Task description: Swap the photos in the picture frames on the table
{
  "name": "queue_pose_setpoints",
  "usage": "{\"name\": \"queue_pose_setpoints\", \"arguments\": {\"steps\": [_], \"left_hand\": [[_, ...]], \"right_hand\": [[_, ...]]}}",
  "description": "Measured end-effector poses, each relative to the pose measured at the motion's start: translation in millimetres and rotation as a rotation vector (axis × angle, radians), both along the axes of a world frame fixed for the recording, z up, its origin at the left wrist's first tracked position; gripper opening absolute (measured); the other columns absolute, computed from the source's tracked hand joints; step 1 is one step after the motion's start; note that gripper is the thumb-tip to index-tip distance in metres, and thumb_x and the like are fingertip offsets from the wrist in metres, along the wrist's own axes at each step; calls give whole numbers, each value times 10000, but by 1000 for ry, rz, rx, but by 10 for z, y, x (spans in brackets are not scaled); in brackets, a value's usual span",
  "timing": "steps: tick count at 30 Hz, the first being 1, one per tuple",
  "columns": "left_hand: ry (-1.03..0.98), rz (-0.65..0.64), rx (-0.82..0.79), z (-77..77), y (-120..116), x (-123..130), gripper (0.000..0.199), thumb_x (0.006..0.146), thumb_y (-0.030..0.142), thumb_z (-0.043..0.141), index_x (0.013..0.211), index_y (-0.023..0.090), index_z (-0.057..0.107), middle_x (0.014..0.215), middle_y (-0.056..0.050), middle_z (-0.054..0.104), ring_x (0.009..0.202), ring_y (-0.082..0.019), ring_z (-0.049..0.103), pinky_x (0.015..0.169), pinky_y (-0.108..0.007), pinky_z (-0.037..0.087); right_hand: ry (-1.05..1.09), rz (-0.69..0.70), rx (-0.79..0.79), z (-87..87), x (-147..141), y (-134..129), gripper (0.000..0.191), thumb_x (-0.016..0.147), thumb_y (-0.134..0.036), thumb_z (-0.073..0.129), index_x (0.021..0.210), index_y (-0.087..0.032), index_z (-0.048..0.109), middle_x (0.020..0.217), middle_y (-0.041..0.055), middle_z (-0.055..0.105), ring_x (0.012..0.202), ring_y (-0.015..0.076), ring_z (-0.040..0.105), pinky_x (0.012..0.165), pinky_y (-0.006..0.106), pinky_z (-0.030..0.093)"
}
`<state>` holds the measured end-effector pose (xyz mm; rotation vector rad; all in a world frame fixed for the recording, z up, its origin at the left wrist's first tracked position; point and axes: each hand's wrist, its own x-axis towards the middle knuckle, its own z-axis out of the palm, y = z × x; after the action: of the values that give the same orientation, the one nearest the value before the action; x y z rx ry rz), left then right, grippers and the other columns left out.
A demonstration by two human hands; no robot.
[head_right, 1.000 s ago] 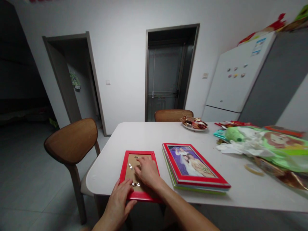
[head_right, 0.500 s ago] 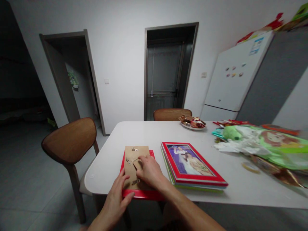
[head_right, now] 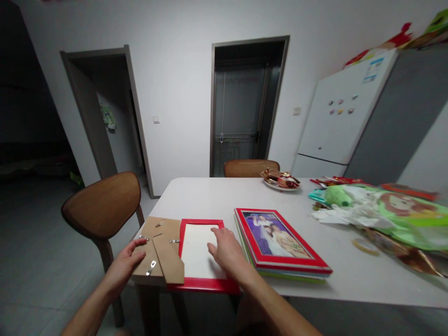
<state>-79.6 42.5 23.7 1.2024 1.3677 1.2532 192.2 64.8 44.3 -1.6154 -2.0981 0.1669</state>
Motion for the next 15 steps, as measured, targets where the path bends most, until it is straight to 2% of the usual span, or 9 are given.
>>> {"name": "queue_pose_setpoints", "arguments": {"steps": [3,6,11,15], "left_hand": [[72,2,-15,-75,52,-203,380,597,309,544,936,160,460,820,-26,609,642,-161,594,581,-268,462],[171,4,-16,-103,107,-293,370,581,316,546,910,158,480,806,-17,613,641,-167,592,589,-272,455],[397,14,13,-59,165,-353,323,556,289,562,852,164,536,812,-25,625,695,-207,591,655,-314,445],[559,76,76,-22,162,-244,388,540,197,570,925,161,536,986,-79,593,936,-260,537,834,-370,376]], "right_hand": [[-120,-90,-64,-169,145,19,406,725,-236,466,1106,-102,502,973,144,552,897,215,510,779,282,352],[-160,-147,-123,-251,191,20,390,724,-222,453,1098,-117,493,942,141,556,854,215,527,724,272,351],[-117,-173,-168,-241,214,55,435,711,-143,422,1145,-109,436,942,149,575,825,211,552,687,269,350],[40,-219,-157,-208,237,83,474,658,-125,448,1129,-81,424,946,163,585,834,216,558,691,272,371]]}}
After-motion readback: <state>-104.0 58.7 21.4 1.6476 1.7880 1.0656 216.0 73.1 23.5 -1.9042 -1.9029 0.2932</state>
